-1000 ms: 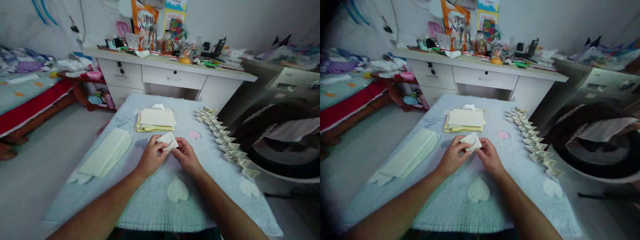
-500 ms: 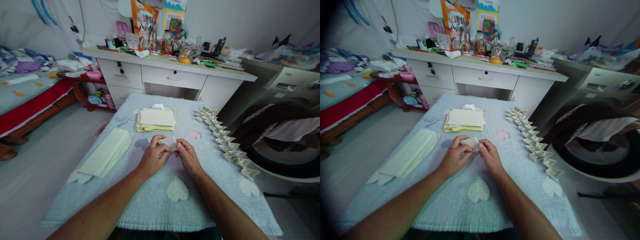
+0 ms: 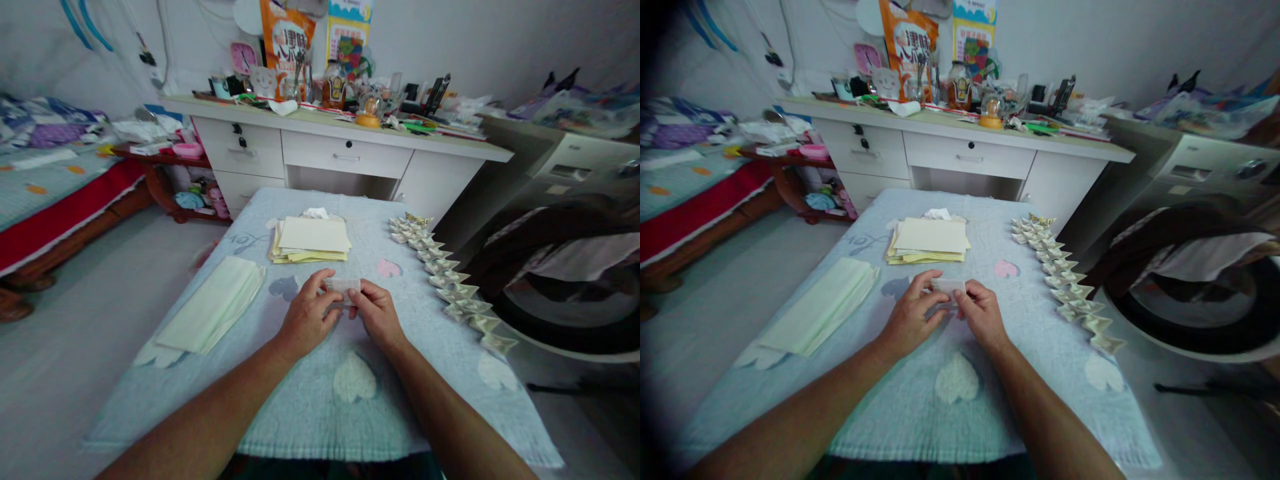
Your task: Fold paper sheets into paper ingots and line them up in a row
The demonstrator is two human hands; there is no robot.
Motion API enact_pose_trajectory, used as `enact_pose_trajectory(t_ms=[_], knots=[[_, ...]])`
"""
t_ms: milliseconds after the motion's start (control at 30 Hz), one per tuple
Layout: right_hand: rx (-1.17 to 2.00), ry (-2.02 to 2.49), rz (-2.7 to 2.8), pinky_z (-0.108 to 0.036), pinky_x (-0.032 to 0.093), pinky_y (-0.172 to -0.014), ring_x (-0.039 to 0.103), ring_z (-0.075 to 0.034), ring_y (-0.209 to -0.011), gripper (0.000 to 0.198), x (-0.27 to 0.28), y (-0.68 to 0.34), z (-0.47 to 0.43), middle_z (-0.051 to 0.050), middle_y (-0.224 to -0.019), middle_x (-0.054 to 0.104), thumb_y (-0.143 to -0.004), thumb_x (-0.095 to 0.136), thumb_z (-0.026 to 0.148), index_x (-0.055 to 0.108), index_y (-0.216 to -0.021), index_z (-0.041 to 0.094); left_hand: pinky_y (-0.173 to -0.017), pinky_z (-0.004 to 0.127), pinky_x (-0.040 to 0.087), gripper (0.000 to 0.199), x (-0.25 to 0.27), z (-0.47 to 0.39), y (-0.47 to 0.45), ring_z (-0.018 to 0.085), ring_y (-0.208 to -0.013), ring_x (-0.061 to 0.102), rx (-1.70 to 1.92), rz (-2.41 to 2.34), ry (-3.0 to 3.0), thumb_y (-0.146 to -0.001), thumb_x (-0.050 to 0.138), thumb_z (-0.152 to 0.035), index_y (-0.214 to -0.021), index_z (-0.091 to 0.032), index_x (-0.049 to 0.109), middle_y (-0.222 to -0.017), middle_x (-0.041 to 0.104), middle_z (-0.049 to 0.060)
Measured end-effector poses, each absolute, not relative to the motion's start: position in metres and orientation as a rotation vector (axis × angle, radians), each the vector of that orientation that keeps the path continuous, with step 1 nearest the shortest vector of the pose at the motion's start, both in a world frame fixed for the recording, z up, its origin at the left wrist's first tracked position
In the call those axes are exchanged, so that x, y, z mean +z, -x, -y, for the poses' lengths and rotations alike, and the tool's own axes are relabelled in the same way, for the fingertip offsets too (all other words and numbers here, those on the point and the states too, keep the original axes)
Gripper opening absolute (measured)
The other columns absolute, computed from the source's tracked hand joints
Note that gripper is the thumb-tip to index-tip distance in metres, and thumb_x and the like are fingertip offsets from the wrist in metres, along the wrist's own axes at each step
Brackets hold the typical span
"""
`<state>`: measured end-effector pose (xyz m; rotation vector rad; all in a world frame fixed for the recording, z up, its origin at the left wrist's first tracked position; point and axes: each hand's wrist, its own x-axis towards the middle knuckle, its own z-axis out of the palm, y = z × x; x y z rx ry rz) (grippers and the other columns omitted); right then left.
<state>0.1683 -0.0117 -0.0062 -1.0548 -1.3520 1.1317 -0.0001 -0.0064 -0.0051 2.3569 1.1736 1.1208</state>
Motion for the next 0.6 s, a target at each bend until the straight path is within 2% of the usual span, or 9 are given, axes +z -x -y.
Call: enact_pose_trajectory(t_ms=[400, 600], knots=[[1.157, 1.005, 1.339, -0.023, 0.044, -0.054, 0.053, -0.009, -0.055, 0.021, -0.0006, -0.1663, 0.0141, 0.001, -0.070, 0.055, -0.085, 0.061, 0.037, 0.067, -0.076, 0.018, -0.089, 0.037, 0.049, 0.009, -0.0035, 0.0061, 0.0013, 0.019, -0.101, 0.053, 1.172, -1.179, -2.322, -0.079, 0.059, -0.011, -0.078, -0.018, 0.065, -0.132, 0.045, 0.009], [1.178, 1.001, 1.318, -0.023, 0.046, -0.055, 0.053, -0.009, -0.054, 0.022, -0.0021, -0.1678, 0.0136, 0.001, -0.069, 0.056, -0.085, 0.061, 0.038, 0.069, -0.079, 0.018, -0.090, 0.038, 0.048, 0.010, -0.0009, 0.0057, 0.0037, 0.020, -0.102, 0.053, 1.151, -1.154, -2.329, -0.082, 0.057, -0.015, -0.083, -0.018, 0.066, -0.130, 0.045, 0.009]])
